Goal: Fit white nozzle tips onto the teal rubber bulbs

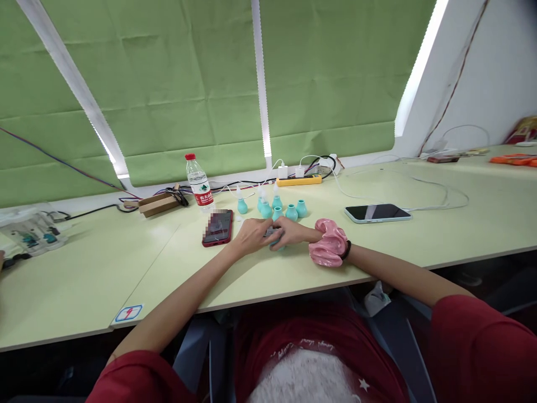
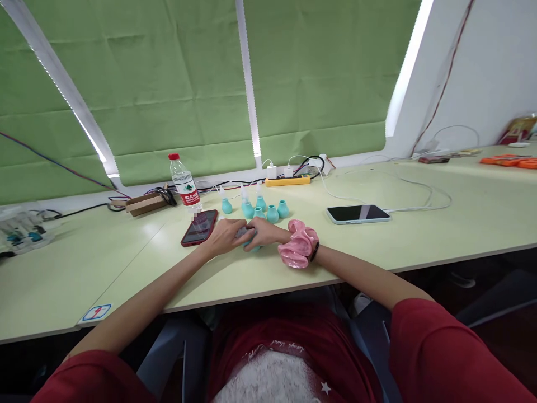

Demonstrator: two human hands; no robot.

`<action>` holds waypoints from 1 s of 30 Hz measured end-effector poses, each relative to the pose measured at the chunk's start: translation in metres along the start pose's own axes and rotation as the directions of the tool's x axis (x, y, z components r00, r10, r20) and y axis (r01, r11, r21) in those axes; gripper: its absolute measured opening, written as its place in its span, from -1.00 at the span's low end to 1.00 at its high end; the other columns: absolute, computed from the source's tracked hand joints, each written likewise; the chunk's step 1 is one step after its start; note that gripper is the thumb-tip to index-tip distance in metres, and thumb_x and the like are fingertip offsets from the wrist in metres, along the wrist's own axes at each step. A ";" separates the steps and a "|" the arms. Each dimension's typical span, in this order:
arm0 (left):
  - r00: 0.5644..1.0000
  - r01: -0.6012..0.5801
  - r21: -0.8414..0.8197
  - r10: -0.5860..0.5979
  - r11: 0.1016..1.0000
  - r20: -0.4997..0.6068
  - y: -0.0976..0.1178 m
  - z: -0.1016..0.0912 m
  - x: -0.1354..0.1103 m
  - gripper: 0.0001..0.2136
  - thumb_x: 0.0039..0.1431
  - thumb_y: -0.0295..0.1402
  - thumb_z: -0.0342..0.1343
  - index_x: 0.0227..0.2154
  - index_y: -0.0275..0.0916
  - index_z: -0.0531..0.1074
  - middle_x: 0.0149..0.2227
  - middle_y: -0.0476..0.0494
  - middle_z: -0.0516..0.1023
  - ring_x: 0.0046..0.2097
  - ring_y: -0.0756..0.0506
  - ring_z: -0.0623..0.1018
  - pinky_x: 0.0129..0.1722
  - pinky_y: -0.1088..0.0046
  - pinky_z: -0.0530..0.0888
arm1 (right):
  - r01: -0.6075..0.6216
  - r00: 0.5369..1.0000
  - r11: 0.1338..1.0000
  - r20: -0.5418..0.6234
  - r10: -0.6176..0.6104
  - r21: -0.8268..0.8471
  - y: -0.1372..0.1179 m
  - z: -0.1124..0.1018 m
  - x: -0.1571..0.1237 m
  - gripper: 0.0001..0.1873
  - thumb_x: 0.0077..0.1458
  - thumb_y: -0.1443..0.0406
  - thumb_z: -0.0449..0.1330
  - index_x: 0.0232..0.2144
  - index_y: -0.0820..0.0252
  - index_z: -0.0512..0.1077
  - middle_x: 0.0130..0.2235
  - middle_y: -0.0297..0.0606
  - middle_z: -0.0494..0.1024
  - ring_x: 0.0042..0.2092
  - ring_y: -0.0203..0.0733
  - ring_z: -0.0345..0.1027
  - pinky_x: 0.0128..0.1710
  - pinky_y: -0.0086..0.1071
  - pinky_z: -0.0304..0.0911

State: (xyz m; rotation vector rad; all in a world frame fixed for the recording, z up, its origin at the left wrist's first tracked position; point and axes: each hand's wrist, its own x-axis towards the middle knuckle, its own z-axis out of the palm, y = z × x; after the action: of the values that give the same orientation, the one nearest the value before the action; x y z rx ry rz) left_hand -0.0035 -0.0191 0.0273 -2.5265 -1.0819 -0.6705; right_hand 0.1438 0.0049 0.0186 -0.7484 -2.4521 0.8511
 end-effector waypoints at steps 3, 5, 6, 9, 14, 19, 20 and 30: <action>0.996 -0.083 0.036 0.084 0.996 -0.042 0.002 0.000 0.000 -0.68 0.08 -0.25 -0.21 -0.65 -0.29 0.28 -0.68 -0.04 0.29 -0.62 0.05 0.23 -0.60 0.51 -0.02 | 0.036 0.999 0.998 0.018 -0.035 -0.046 -0.001 -0.002 -0.001 -0.76 -0.37 0.36 0.11 -0.71 0.24 0.04 -0.66 -0.50 0.01 -0.58 -0.49 -0.14 -0.63 -0.55 -0.19; 0.995 -0.083 0.000 0.083 0.997 -0.059 0.003 0.002 0.001 -0.69 0.08 -0.30 -0.21 -0.69 -0.28 0.25 -0.71 -0.02 0.26 -0.64 0.07 0.19 -0.60 0.51 -0.01 | 0.050 0.998 0.997 0.033 -0.048 -0.063 0.000 -0.002 -0.001 -0.78 -0.36 0.34 0.11 -0.70 0.25 0.07 -0.64 -0.49 0.04 -0.56 -0.48 -0.11 -0.62 -0.55 -0.15; 0.996 -0.069 -0.028 0.067 0.997 -0.062 0.002 0.003 0.001 -0.68 0.07 -0.32 -0.21 -0.71 -0.29 0.23 -0.72 0.00 0.24 -0.65 0.08 0.17 -0.60 0.51 0.00 | 0.051 0.998 0.996 0.033 -0.049 -0.074 0.000 -0.002 -0.001 -0.79 -0.36 0.33 0.12 -0.69 0.25 0.09 -0.63 -0.48 0.06 -0.55 -0.47 -0.09 -0.61 -0.55 -0.12; 0.999 -0.006 -0.120 0.001 0.993 -0.047 0.000 0.005 0.001 -0.66 0.07 -0.34 -0.21 -0.76 -0.30 0.17 -0.75 0.03 0.17 -0.67 0.10 0.09 -0.61 0.53 0.01 | 0.034 0.999 0.989 -0.008 -0.035 -0.144 -0.001 -0.001 -0.001 -0.77 -0.37 0.31 0.12 -0.68 0.24 0.09 -0.62 -0.48 0.07 -0.55 -0.46 -0.07 -0.61 -0.54 -0.11; 0.998 0.068 -0.249 -0.067 0.966 0.010 -0.003 0.001 0.003 -0.63 0.08 -0.34 -0.23 -0.79 -0.31 0.10 -0.77 0.06 0.05 -0.67 0.12 0.03 -0.63 0.54 0.02 | 0.005 0.995 0.964 -0.092 -0.030 -0.267 -0.001 0.005 -0.002 -0.73 -0.41 0.30 0.12 -0.70 0.23 0.03 -0.63 -0.47 0.03 -0.56 -0.46 -0.10 -0.64 -0.54 -0.15; 0.999 0.038 -0.296 -0.025 0.955 0.047 -0.003 -0.008 0.007 -0.65 0.09 -0.35 -0.23 -0.78 -0.30 0.04 -0.77 0.08 0.00 -0.68 0.13 0.01 -0.63 0.55 0.01 | 0.004 0.991 0.911 -0.119 -0.058 -0.412 -0.004 0.005 -0.001 -0.81 -0.38 0.31 0.10 -0.69 0.25 0.11 -0.64 -0.45 0.09 -0.56 -0.46 -0.06 -0.62 -0.54 -0.11; 0.998 0.031 -0.299 -0.016 0.954 0.055 -0.003 -0.010 0.007 -0.65 0.09 -0.36 -0.23 -0.78 -0.30 0.03 -0.77 0.08 0.00 -0.68 0.13 0.01 -0.63 0.55 0.01 | 0.004 0.992 0.896 -0.115 -0.061 -0.445 -0.005 0.004 -0.002 -0.83 -0.38 0.31 0.10 -0.68 0.26 0.15 -0.64 -0.45 0.12 -0.56 -0.45 -0.04 -0.61 -0.53 -0.10; 0.994 0.029 -0.351 0.009 0.936 0.107 -0.005 -0.018 0.008 -0.65 0.11 -0.33 -0.28 -0.76 -0.28 0.00 -0.74 0.08 -0.06 -0.66 0.11 0.00 -0.62 0.54 0.04 | -0.084 0.983 0.701 -0.173 -0.057 -0.708 -0.017 0.004 -0.005 -0.82 -0.26 0.30 0.07 -0.50 0.29 0.33 -0.47 -0.19 0.44 -0.46 -0.22 0.26 -0.56 -0.44 -0.05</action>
State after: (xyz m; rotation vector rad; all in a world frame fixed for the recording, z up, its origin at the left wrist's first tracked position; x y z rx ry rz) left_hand -0.0073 -0.0188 0.0474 -2.8926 -1.0929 -0.8023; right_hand 0.1392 -0.0109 0.0261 -1.0408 -2.5792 -0.2357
